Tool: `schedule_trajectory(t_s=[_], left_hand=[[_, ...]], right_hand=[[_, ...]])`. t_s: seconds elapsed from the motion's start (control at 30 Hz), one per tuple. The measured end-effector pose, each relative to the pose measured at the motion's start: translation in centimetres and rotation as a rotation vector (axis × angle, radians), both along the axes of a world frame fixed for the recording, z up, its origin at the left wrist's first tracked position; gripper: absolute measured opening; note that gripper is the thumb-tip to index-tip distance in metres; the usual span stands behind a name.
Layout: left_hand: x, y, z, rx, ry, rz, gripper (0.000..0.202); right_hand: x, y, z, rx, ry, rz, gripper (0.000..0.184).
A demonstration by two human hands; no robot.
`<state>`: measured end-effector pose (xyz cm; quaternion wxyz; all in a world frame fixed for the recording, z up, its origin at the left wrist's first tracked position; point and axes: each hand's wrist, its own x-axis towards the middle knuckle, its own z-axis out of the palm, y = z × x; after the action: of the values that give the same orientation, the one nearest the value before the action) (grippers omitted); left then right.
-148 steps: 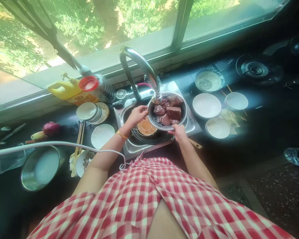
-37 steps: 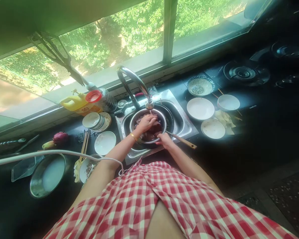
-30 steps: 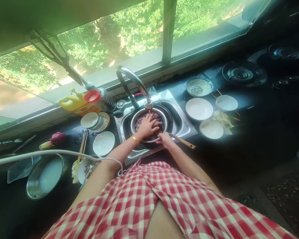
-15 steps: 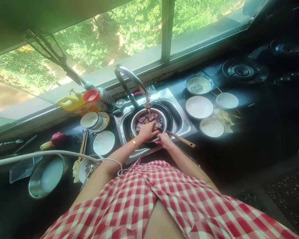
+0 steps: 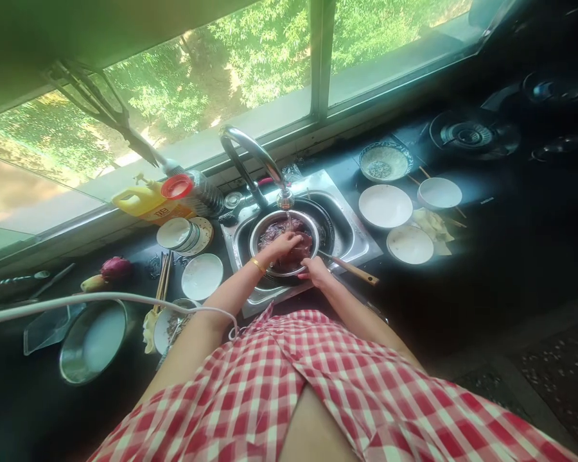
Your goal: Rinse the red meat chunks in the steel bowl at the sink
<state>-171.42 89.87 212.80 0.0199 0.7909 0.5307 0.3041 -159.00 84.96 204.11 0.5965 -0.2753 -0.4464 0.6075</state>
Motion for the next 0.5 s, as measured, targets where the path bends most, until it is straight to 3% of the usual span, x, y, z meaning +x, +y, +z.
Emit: schedule_trajectory(t_s=[0.17,0.23,0.4,0.5], left_hand=[[1.0,-3.0,0.3,0.434,0.453,0.227,0.054],[1.0,-3.7,0.3,0.533,0.558,0.195,0.050],[0.3,-2.7,-1.4,0.492,0.691,-0.007,0.053],[0.0,-1.2,-1.5,0.443,0.529,-0.047,0.051]], right_hand=[[-0.1,0.5,-0.1,0.000,0.018,-0.010,0.015],[-0.1,0.7,-0.2,-0.009,0.023,-0.016,0.015],[-0.1,1.1,-0.3,-0.025,0.055,-0.033,0.014],[0.0,1.3,-0.4,-0.043,0.059,-0.035,0.013]])
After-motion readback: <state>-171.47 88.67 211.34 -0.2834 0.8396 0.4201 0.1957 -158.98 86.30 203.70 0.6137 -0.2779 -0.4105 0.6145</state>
